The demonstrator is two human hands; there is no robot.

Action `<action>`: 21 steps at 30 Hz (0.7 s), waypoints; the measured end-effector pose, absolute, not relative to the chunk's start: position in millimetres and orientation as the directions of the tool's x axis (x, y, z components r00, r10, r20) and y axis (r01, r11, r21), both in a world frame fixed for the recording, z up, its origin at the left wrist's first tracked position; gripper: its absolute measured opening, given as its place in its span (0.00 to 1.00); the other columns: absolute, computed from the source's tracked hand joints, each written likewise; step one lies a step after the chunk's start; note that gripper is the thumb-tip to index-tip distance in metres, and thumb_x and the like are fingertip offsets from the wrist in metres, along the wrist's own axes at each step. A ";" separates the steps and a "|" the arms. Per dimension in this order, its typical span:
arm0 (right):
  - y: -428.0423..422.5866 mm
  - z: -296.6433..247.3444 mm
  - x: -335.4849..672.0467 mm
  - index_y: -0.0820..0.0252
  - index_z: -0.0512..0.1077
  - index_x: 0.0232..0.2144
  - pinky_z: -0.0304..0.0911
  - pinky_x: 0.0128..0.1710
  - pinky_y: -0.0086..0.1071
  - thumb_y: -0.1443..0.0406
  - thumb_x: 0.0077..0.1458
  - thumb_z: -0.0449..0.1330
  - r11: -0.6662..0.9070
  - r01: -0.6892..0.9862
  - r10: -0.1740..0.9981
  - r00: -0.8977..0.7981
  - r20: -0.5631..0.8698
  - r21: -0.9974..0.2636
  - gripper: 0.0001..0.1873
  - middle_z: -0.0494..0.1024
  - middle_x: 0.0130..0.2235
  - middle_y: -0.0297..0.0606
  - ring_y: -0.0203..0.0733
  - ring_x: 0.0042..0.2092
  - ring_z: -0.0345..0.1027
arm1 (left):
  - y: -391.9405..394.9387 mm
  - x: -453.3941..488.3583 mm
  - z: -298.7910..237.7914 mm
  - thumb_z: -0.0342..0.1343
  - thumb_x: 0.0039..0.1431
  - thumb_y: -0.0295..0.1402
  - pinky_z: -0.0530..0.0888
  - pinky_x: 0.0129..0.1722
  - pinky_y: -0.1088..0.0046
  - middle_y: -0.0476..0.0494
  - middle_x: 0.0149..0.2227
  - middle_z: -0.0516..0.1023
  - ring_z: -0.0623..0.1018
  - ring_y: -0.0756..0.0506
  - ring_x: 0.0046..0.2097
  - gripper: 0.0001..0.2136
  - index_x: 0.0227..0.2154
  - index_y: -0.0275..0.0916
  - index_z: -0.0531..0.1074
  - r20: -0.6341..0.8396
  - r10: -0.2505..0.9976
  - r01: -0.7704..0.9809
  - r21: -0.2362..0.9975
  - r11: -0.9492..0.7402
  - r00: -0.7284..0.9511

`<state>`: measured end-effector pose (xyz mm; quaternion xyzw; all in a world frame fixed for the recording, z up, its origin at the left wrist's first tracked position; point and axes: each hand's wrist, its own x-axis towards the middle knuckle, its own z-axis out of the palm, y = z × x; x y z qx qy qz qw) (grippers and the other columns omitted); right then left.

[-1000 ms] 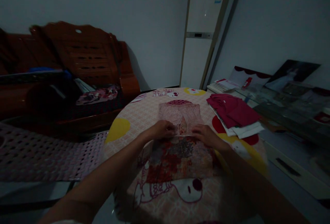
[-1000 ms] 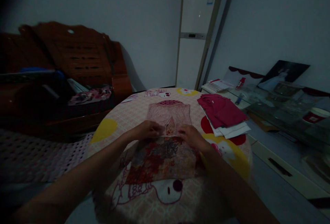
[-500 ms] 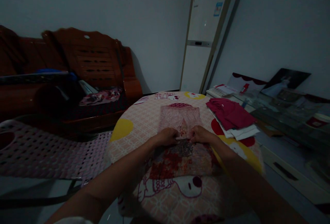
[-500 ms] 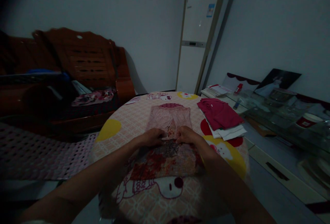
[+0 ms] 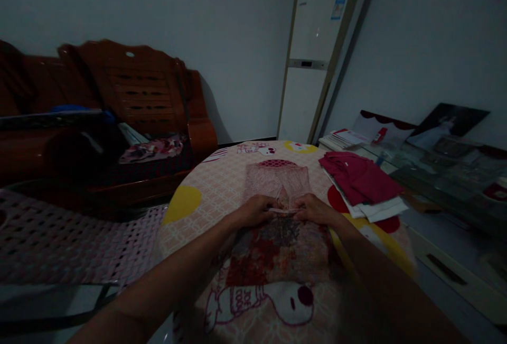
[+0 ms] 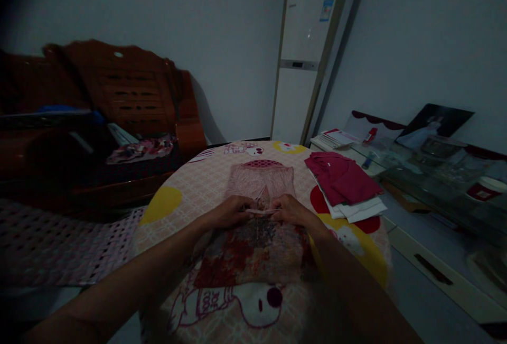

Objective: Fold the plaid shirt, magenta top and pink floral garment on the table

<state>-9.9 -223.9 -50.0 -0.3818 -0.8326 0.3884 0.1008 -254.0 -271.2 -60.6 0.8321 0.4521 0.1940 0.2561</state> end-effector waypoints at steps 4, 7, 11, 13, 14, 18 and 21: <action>-198.4 -34.9 -14.0 0.62 0.74 0.24 0.55 0.26 0.27 0.65 0.44 0.62 0.432 0.570 0.742 -0.665 -0.083 -0.699 0.05 0.74 0.22 0.31 0.36 0.26 0.66 | -245.5 -261.9 -45.9 0.55 0.57 0.35 0.65 0.33 0.75 0.47 0.32 0.79 0.75 0.47 0.34 0.09 0.37 0.37 0.77 0.127 0.876 0.714 0.530 -0.457 0.466; -172.9 -25.1 -21.7 0.62 0.74 0.23 0.55 0.27 0.27 0.67 0.45 0.61 0.520 0.572 0.730 -0.683 -0.018 -0.635 0.03 0.74 0.22 0.31 0.36 0.27 0.65 | -220.7 -268.1 -38.1 0.55 0.57 0.34 0.66 0.34 0.74 0.46 0.32 0.79 0.75 0.46 0.34 0.09 0.36 0.37 0.77 0.155 0.881 0.755 0.463 -0.464 0.446; -138.1 -15.9 -36.6 0.62 0.74 0.21 0.54 0.31 0.28 0.68 0.44 0.62 0.636 0.614 0.722 -0.686 0.083 -0.467 0.03 0.75 0.25 0.32 0.37 0.30 0.65 | -185.9 -275.4 -35.1 0.55 0.57 0.34 0.67 0.36 0.73 0.44 0.34 0.80 0.76 0.45 0.37 0.09 0.36 0.37 0.77 0.177 0.886 0.802 0.378 -0.463 0.428; -121.2 -14.4 -43.6 0.62 0.76 0.23 0.54 0.32 0.28 0.69 0.45 0.62 0.637 0.641 0.735 -0.672 0.088 -0.428 0.03 0.75 0.25 0.32 0.37 0.31 0.65 | -169.3 -279.3 -34.9 0.55 0.58 0.35 0.68 0.38 0.73 0.44 0.36 0.81 0.76 0.44 0.38 0.09 0.35 0.38 0.77 0.183 0.890 0.817 0.351 -0.457 0.419; -113.1 -14.4 -46.6 0.62 0.77 0.23 0.54 0.31 0.27 0.69 0.45 0.62 0.628 0.653 0.743 -0.665 0.077 -0.424 0.03 0.75 0.25 0.32 0.37 0.31 0.65 | -161.3 -281.3 -34.7 0.54 0.58 0.35 0.69 0.38 0.73 0.44 0.36 0.81 0.77 0.44 0.39 0.09 0.36 0.39 0.77 0.182 0.893 0.824 0.345 -0.450 0.411; -82.7 -17.2 -55.5 0.62 0.78 0.25 0.54 0.31 0.27 0.70 0.45 0.63 0.597 0.685 0.767 -0.641 0.045 -0.418 0.03 0.76 0.25 0.32 0.36 0.31 0.66 | -131.0 -289.3 -32.9 0.54 0.58 0.35 0.69 0.39 0.73 0.45 0.37 0.81 0.77 0.44 0.40 0.10 0.39 0.40 0.77 0.168 0.909 0.849 0.326 -0.417 0.382; -63.4 -18.9 -61.3 0.62 0.79 0.27 0.55 0.31 0.27 0.69 0.45 0.64 0.584 0.708 0.784 -0.619 0.051 -0.397 0.04 0.76 0.26 0.32 0.37 0.32 0.67 | -110.8 -294.0 -32.3 0.55 0.58 0.36 0.70 0.41 0.72 0.44 0.38 0.82 0.78 0.44 0.40 0.11 0.40 0.39 0.78 0.157 0.911 0.866 0.286 -0.411 0.381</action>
